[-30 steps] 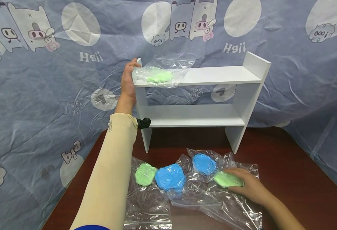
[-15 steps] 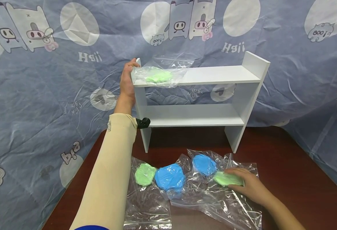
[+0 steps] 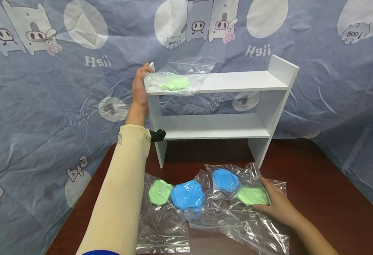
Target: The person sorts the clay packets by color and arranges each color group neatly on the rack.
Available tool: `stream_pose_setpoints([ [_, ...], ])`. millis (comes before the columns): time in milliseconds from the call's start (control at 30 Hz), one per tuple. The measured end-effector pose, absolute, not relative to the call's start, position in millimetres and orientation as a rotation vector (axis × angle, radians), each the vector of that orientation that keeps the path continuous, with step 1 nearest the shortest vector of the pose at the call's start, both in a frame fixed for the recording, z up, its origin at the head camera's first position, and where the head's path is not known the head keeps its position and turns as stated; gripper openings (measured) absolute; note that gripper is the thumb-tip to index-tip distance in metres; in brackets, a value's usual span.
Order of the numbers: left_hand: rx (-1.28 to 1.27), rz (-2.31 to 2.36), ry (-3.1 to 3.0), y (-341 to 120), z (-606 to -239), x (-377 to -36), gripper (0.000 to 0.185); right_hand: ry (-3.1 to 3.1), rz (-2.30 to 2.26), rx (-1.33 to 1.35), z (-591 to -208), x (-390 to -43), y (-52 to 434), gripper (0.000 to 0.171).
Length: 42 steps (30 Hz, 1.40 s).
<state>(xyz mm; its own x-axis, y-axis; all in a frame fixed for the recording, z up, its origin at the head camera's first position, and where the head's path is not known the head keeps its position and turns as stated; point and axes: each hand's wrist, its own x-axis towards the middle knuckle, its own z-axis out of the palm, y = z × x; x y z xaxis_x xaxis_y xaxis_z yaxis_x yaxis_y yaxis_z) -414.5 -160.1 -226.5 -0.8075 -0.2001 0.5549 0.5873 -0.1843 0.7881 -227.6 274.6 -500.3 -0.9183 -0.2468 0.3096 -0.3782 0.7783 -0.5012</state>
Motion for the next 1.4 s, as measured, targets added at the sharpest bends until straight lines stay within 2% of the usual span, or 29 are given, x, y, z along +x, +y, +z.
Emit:
stream_pose_setpoints([
  [567,-0.445,-2.03,-1.592,-158.8,-226.1,-416.1,0.025,-2.717,0.907,0.485,-484.6,-222.5,278.1,0.086],
  [833,-0.47,-2.03,-1.597,-158.7,-226.6,-413.2,0.025,-2.633,0.717,0.503,-472.0,-217.0,274.6,0.085],
  [1400,-0.486,-2.002,-1.564,-161.2,-228.0,-415.6,0.024,-2.475,0.76,0.544,-418.2,-206.5,273.5,0.078],
])
